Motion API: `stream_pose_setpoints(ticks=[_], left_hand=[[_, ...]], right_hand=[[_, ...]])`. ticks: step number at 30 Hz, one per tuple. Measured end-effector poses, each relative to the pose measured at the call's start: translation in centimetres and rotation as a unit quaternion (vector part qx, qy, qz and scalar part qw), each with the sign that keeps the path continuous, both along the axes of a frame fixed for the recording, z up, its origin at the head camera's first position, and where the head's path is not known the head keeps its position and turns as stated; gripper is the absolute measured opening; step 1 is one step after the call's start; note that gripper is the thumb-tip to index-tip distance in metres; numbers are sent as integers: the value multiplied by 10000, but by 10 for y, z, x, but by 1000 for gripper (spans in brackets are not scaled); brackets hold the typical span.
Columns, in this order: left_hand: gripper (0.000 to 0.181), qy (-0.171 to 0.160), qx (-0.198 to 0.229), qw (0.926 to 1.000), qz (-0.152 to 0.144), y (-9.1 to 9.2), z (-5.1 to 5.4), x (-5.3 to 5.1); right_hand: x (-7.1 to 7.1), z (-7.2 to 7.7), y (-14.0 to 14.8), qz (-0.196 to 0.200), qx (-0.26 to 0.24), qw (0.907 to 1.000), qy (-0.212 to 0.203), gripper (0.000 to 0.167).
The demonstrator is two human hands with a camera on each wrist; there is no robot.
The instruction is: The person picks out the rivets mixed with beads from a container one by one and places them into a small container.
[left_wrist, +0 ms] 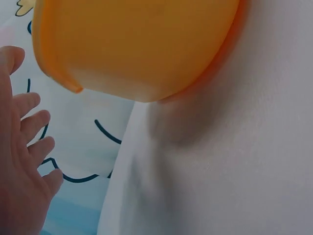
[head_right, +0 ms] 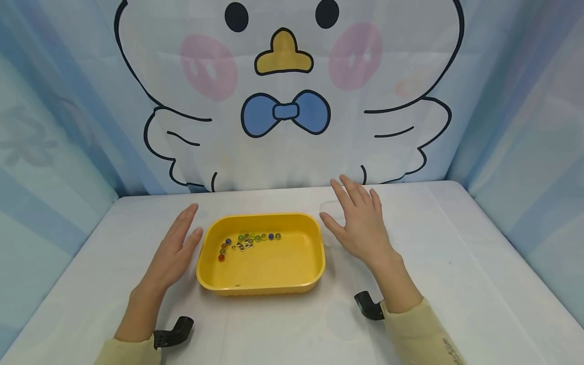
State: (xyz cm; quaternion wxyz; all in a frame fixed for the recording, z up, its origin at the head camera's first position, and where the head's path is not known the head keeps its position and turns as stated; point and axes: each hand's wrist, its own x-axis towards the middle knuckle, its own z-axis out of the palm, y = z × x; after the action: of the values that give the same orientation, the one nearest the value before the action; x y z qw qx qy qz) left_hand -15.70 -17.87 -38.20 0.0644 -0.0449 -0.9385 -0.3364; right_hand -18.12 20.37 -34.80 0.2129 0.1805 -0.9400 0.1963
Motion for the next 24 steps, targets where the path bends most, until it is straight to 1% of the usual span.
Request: stream_pose_setpoints(ticks=[3, 7, 13, 18, 21, 24], left_hand=[[64, -98, 210, 9997, -16, 3, -2, -3], [64, -198, 383, 9991, -11, 6, -4, -6], [62, -412, 761, 9962, 21, 9, -6, -12], [60, -569, 1262, 9904, 51, 13, -8, -17], [59, -702, 1562, 9852, 116, 16, -9, -18], [58, -734, 1740, 9819, 160, 17, -11, -18]], right_hand=[[-2, 2, -6, 147, -51, 9998, 83, 69], [-5, 5, -13, 257, -67, 9996, 102, 68], [-10, 7, -23, 285, -25, 9995, -107, 67], [-14, 6, -27, 300, -49, 9991, -304, 65], [-16, 7, -30, 349, -31, 9989, -296, 64], [-18, 8, -34, 402, 5, 9988, -286, 64]])
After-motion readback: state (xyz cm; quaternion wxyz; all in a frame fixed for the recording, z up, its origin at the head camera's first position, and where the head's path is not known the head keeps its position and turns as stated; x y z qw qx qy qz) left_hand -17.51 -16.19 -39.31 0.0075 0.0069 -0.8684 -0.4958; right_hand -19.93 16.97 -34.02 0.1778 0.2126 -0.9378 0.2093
